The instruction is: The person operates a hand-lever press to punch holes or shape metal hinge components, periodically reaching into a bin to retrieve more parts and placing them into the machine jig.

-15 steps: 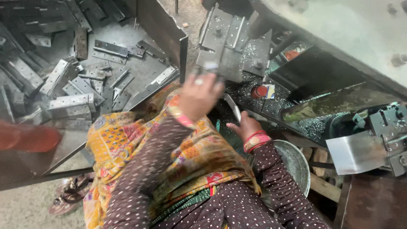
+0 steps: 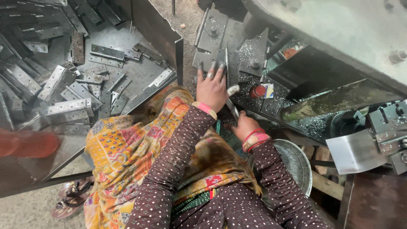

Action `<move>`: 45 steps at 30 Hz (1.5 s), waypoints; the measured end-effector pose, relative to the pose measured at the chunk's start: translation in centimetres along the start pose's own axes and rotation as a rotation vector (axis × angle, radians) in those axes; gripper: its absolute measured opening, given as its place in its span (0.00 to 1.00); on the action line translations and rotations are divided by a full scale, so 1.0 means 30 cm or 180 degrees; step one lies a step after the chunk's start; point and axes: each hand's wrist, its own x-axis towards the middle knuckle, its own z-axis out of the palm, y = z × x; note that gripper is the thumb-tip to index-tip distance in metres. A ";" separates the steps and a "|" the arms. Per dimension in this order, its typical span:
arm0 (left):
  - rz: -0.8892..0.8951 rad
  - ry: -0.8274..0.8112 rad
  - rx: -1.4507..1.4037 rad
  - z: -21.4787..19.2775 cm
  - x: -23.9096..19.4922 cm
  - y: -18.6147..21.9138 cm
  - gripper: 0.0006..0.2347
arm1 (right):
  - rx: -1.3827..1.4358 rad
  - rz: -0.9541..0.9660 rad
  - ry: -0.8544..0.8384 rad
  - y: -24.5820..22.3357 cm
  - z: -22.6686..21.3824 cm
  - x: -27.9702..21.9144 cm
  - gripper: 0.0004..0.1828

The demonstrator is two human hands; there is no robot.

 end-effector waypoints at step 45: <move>0.0002 0.0384 0.0136 0.106 0.076 -0.025 0.14 | 0.0307 -0.0074 0.0487 0.063 0.241 -0.067 0.34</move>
